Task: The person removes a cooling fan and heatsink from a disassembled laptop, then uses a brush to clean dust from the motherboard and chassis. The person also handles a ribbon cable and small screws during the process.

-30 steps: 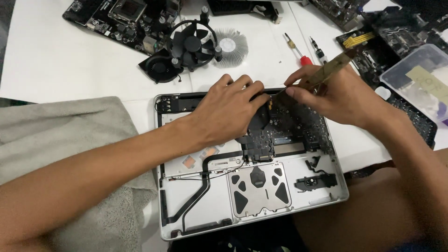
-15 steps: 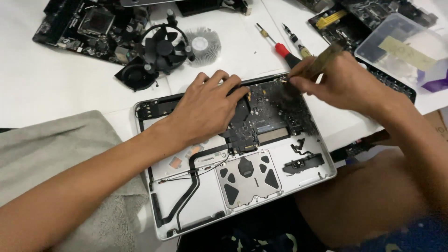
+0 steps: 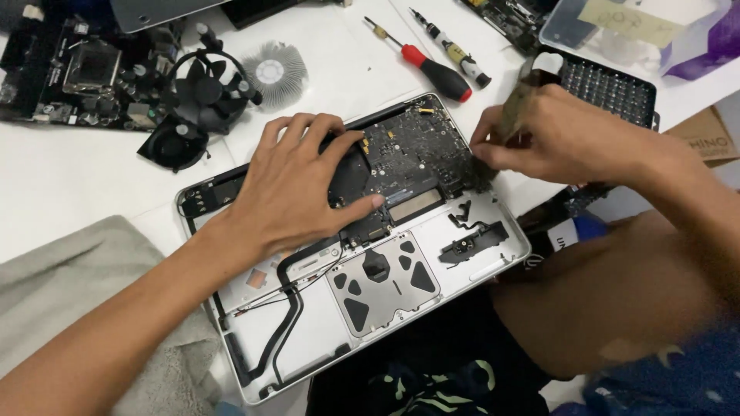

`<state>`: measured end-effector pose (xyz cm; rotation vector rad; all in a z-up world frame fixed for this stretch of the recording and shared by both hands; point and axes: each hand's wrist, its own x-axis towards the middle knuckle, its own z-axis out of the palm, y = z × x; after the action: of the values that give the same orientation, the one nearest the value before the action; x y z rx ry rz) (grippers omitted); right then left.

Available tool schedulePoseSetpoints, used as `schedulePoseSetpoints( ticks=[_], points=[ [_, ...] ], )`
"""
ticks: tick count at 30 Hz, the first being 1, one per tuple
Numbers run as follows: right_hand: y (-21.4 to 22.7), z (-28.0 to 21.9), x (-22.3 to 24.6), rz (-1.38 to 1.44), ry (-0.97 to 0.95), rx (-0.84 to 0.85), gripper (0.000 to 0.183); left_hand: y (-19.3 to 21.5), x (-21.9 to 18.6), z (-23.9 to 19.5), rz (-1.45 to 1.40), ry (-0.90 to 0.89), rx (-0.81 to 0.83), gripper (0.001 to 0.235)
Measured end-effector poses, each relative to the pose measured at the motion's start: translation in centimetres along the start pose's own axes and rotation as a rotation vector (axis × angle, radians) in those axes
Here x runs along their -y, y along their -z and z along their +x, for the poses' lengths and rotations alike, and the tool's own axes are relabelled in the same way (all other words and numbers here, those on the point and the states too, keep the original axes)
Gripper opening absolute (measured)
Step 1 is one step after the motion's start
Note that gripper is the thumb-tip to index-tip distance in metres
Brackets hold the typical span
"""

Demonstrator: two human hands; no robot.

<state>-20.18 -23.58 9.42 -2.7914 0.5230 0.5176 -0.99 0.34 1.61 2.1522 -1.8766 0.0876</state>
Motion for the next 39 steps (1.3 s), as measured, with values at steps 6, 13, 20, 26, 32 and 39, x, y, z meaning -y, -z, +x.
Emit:
schedulePoseSetpoints(
  ticks=[6,13,20,26,32,39],
  points=[
    [0.2,-0.7,-2.1,0.1,0.153,-0.192,0.026,-0.3,-0.2,0.1,0.083,-0.015,0.017,0.104],
    [0.8,-1.4,-1.4,0.194,0.071,0.236,0.029,0.0,-0.5,0.2,0.078,-0.011,0.023,0.102],
    [-0.1,-0.4,-3.9,-0.144,-0.002,-0.195,0.047,0.0,-0.6,0.1,0.106,-0.012,0.031,0.101],
    [-0.1,0.7,-2.4,-0.188,-0.114,-0.086,0.027,-0.3,-0.5,0.1,0.118,-0.017,0.025,0.101],
    [-0.8,1.8,-2.5,-0.12,-0.099,-0.064,0.047,-0.1,-0.6,0.1,0.119,-0.01,0.037,0.101],
    [-0.1,1.6,-0.7,-0.048,-0.065,-0.023,0.036,0.3,-0.9,0.3,0.051,0.049,0.116,0.101]
  ],
)
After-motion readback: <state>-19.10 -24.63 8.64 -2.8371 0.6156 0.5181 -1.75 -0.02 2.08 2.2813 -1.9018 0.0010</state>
